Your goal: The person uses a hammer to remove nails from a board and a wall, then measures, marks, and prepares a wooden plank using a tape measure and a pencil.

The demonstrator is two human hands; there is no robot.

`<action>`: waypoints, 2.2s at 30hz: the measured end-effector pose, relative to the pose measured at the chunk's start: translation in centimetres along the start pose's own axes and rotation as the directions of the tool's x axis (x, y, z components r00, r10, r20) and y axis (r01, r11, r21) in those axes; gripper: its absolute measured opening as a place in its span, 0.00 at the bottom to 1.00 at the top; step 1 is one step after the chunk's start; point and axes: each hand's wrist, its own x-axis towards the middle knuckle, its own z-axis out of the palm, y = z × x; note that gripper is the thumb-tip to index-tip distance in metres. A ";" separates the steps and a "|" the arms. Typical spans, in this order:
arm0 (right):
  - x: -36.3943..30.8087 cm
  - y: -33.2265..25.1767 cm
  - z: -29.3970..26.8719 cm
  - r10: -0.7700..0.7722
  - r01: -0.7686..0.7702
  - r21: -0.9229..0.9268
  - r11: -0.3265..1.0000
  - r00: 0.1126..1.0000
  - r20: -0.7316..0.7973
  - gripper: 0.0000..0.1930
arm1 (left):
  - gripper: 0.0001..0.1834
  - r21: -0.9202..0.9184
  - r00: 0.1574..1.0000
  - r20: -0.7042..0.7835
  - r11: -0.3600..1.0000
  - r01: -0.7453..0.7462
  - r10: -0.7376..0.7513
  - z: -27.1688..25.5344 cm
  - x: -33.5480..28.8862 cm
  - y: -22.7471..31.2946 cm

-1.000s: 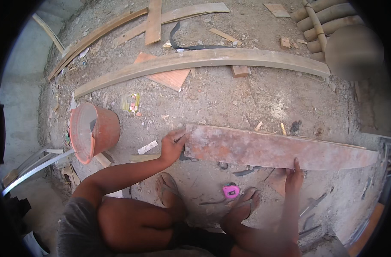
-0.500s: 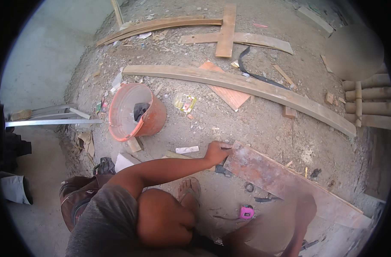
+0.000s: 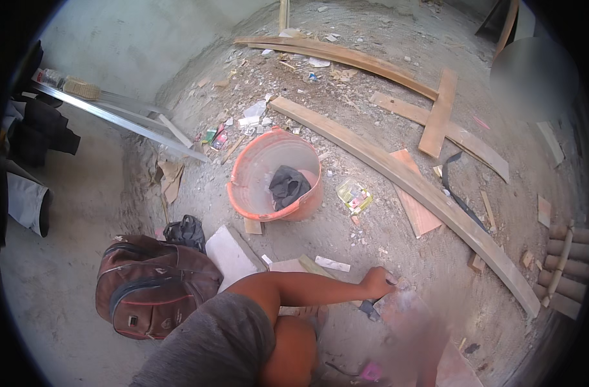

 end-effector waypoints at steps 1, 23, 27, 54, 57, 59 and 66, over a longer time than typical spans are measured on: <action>-0.2 2.2 2.6 -0.022 0.020 -0.066 0.998 0.999 -0.029 0.65 | 0.16 0.040 0.999 0.013 0.999 -0.031 0.030 0.0 0.2 0.3; 0.3 7.3 7.2 -0.018 0.019 0.237 0.971 1.000 -0.005 0.65 | 0.14 0.732 0.986 -0.149 0.661 0.164 -0.080 -40.5 5.8 -9.0; 0.3 6.1 6.2 0.023 -0.034 0.168 0.985 0.998 0.063 0.65 | 0.12 0.860 0.936 -0.271 0.380 0.340 -0.223 -39.0 4.9 -8.5; 0.6 1.3 -0.4 0.065 -0.069 0.047 0.997 0.995 0.074 0.65 | 0.13 0.764 0.860 -0.483 0.402 0.505 -0.162 -36.2 4.1 -4.4; 0.4 1.7 0.0 0.034 -0.036 0.032 0.999 0.998 0.060 0.65 | 0.13 0.758 0.853 -0.474 0.392 0.522 -0.219 -36.5 4.9 -4.5; 0.5 1.1 0.2 0.047 -0.049 0.022 0.999 0.995 0.083 0.65 | 0.16 0.761 0.859 -0.434 0.400 0.511 -0.271 -37.2 4.7 -5.2; 0.1 2.1 -0.7 0.067 -0.059 -0.064 0.996 0.988 0.136 0.62 | 0.16 0.711 0.845 -0.511 0.475 0.519 -0.159 -35.4 6.1 -9.8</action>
